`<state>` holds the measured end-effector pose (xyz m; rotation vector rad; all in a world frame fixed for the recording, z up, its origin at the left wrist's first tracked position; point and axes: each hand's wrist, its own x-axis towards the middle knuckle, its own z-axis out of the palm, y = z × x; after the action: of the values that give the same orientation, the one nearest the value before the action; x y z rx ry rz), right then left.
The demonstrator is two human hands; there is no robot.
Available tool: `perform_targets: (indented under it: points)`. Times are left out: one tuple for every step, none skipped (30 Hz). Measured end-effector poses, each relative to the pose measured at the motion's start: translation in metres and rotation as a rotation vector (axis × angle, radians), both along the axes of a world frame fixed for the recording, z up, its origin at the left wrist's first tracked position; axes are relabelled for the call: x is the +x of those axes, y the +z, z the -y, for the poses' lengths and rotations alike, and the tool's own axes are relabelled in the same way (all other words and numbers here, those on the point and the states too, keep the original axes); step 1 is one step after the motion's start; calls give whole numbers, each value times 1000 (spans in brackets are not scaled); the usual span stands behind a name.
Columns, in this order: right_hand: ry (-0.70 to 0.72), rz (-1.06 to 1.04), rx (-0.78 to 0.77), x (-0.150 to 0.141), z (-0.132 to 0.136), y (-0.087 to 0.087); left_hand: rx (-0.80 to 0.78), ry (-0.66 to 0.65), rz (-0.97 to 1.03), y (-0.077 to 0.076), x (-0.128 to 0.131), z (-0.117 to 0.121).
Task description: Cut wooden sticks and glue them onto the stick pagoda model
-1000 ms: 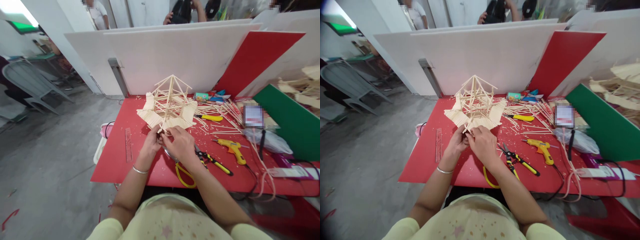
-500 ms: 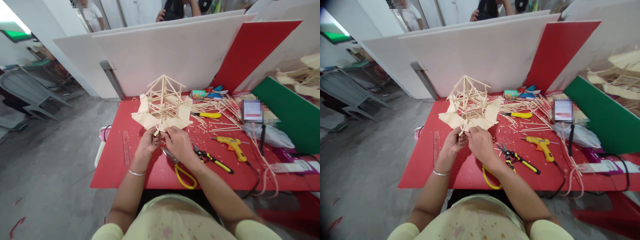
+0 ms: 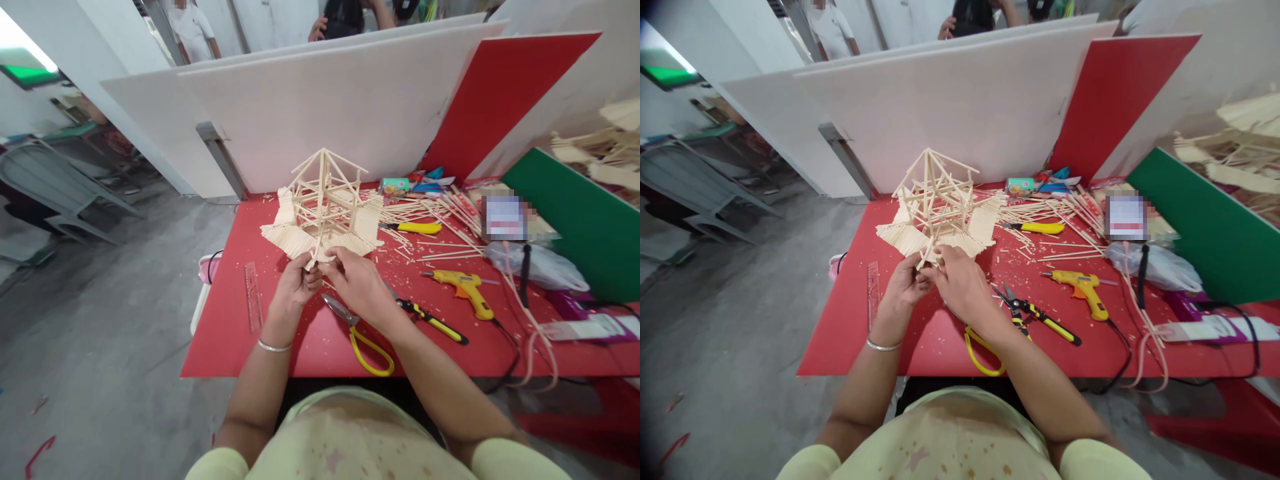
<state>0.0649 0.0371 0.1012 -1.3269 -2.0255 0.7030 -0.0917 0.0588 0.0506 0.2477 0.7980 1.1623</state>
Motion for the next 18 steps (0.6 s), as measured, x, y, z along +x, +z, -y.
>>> perform_targets:
  points:
    - [-11,-13,28,-1,0,-1,-6,13,4,-1,0,0]
    - [-16,-24,58,-3,0,-3,-9,26,6,-2,1,-1]
    - [-11,-40,85,-5,-1,-6,-8,33,6,-2,2,-1]
    - [2,-61,107,-8,-3,-8,-2,35,6,-1,2,-1]
    - [16,-86,123,-10,-5,-10,4,31,4,-1,3,-1]
    - [30,-107,136,-12,-7,-12,8,28,1,0,3,0]
    - [42,-121,145,-14,-9,-13,9,28,1,1,3,0]
    - [54,-130,150,-16,-11,-13,7,29,2,2,3,1]
    - [69,-140,149,-17,-13,-13,7,31,7,3,3,1]
    - [87,-155,143,-17,-15,-13,10,32,13,4,3,2]
    - [103,-176,136,-18,-17,-12,16,30,18,5,2,2]
    - [116,-199,124,-18,-19,-11,21,28,20,5,2,2]
    - [123,-219,109,-18,-21,-11,22,22,16,6,2,2]
    - [126,-232,93,-18,-23,-10,18,15,9,6,1,2]
    - [124,-234,77,-19,-26,-10,12,8,2,6,1,2]
    - [116,-228,63,-19,-27,-11,4,2,-4,5,0,2]
    - [101,-221,55,-19,-29,-12,-2,-4,-6,5,0,1]
    - [78,-217,51,-19,-30,-13,-2,-10,-4,5,0,1]
